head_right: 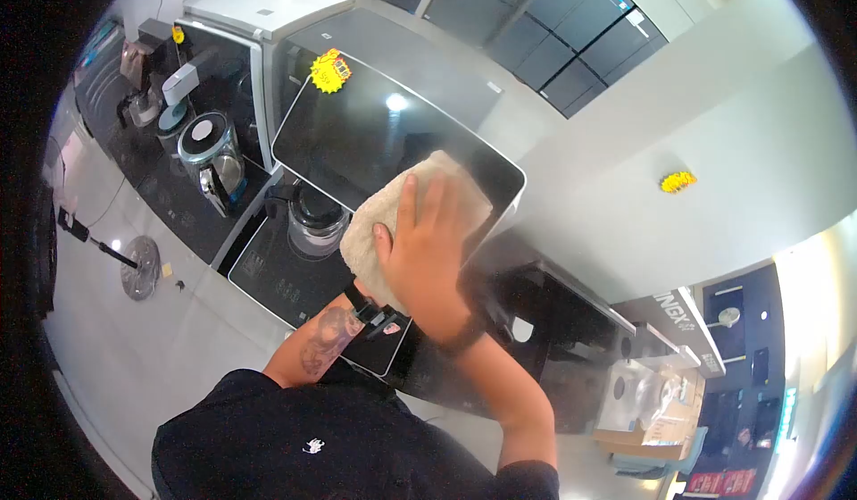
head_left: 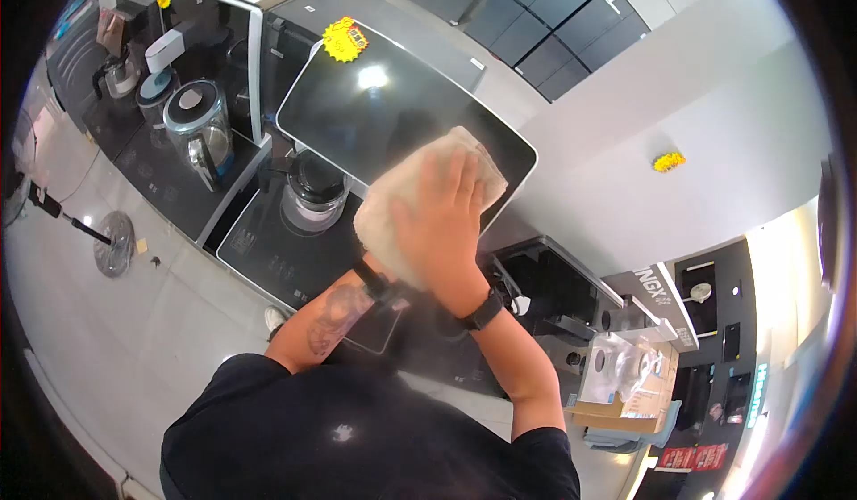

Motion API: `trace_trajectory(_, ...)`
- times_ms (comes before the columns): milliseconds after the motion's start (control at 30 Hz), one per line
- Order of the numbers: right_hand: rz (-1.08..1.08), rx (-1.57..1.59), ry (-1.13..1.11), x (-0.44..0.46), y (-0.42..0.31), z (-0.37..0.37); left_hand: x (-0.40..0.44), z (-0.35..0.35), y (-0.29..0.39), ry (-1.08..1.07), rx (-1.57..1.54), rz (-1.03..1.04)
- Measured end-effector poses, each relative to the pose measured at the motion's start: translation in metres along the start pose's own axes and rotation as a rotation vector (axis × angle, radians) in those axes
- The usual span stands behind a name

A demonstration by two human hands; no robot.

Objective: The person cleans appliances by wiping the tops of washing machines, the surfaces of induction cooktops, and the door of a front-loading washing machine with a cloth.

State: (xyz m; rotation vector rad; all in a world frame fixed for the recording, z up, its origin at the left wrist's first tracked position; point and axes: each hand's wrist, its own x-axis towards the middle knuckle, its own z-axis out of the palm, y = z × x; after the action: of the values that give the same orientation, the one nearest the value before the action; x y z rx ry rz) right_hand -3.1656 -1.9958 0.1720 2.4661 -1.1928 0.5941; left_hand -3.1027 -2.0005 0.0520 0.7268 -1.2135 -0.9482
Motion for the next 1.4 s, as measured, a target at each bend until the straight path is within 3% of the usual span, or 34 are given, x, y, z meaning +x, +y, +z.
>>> trace_trajectory(400,-0.228,0.009,-0.074,0.049,-0.022,0.012,0.02,0.008,0.002,-0.058,-0.01,0.009)
trace_trajectory(700,-0.585,0.085,-0.099,0.089,-0.032,0.015,0.012,0.007,0.001,-0.122,-0.036,-0.006)
trace_trajectory(933,-0.592,0.123,-0.27,0.115,-0.068,0.007,0.01,0.008,-0.003,-0.145,-0.045,-0.017)
trace_trajectory(1133,-0.825,0.067,-0.165,0.123,-0.077,0.033,0.004,0.003,-0.004,-0.163,-0.047,-0.026)
trace_trajectory(1400,-0.861,0.086,-0.129,0.108,-0.056,0.029,0.003,0.005,-0.007,-0.168,-0.047,-0.038)
